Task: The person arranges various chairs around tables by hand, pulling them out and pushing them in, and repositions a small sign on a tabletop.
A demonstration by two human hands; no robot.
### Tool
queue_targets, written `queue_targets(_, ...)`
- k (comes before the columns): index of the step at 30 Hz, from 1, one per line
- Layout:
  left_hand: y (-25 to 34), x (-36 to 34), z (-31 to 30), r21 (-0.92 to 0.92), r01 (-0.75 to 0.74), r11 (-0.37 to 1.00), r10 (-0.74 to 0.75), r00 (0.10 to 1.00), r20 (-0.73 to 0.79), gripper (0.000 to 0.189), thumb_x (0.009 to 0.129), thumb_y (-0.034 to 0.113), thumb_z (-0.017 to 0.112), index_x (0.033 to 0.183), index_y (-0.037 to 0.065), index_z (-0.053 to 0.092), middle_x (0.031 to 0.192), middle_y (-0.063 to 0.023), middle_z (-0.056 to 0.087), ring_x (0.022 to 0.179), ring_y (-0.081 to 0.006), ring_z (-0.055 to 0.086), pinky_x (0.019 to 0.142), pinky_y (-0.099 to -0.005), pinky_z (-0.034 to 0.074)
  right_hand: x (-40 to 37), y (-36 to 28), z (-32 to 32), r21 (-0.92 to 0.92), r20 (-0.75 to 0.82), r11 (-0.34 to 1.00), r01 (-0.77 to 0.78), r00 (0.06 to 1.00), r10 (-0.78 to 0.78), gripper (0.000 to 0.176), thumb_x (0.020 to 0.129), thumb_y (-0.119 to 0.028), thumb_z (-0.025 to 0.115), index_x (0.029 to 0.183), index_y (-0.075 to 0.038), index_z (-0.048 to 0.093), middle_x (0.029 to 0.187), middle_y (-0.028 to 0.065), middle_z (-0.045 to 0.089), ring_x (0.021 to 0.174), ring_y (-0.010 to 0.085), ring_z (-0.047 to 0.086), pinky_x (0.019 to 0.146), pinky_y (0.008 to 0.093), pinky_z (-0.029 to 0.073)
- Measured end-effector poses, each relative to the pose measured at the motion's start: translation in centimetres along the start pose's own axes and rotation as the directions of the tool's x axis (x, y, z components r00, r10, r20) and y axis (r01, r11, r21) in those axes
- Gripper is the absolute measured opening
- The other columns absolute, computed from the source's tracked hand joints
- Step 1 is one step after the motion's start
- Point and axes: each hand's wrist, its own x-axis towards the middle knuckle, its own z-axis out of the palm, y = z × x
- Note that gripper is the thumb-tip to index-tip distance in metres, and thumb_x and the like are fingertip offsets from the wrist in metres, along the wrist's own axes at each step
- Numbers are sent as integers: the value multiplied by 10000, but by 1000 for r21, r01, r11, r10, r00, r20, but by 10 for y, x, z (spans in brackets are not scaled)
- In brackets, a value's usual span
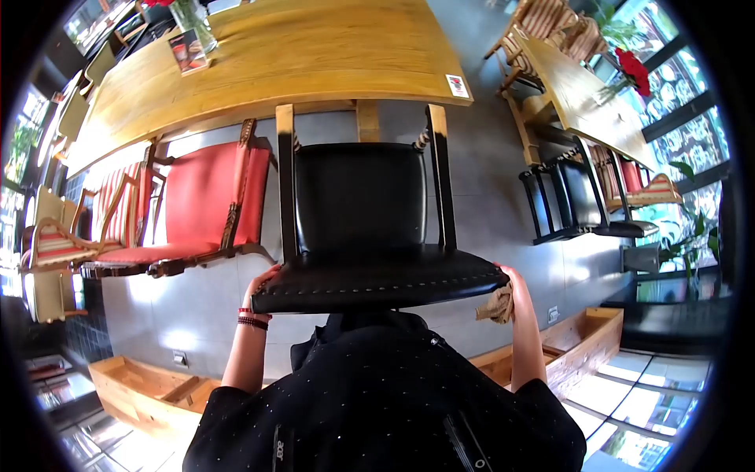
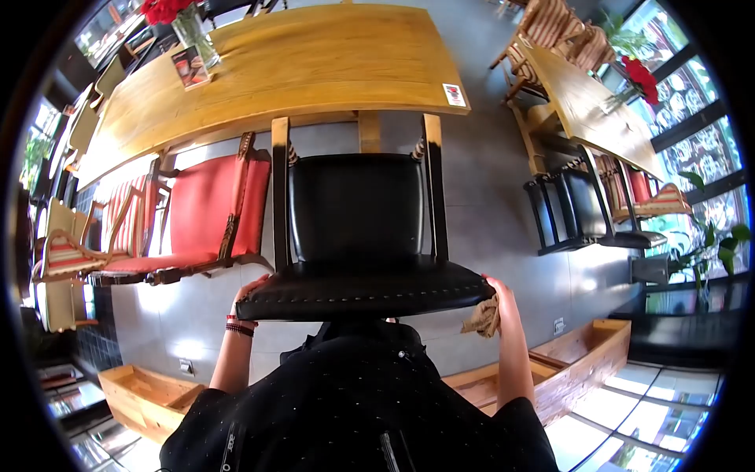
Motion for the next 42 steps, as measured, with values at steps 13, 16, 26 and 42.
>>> queue_targets(13,-5,21,-51,104,-57,993,26,960,280,359,869,209,438,1163,14,505,1145,-164,544,1052,-318,510,925,-458,396,4,9,1,-87,-118,996,23,992,-33,361,768,-364,584,876,-21,609,657,85,595,517,171,555,476,296,440)
queue_targets(16,-11,36,-61,296,-135,946,32,944,327,421,846,222,461,1211,14,470,1222,-149,494,1137,-309,447,979,-463,335,4,10,3,-86,-123,993,81,988,-91,414,775,-390,572,887,6,622,640,134,595,498,194,560,462,308,437)
queue_targets(26,-146,117,39,689,160,707,-220,976,-2,347,816,195,501,1118,24,505,1069,-128,533,999,-285,495,858,-428,382,-24,48,-105,293,-25,941,172,985,-173,549,783,-415,628,1113,2,489,975,138,576,820,204,602,682,300,482)
queue_targets(42,-417,184,156,786,-618,-1,-280,755,593,229,769,152,565,968,39,561,825,-96,595,780,-246,572,664,-373,457,-56,178,-464,772,-489,499,394,870,69,165,822,-218,606,858,-62,568,770,54,596,681,180,589,625,321,504)
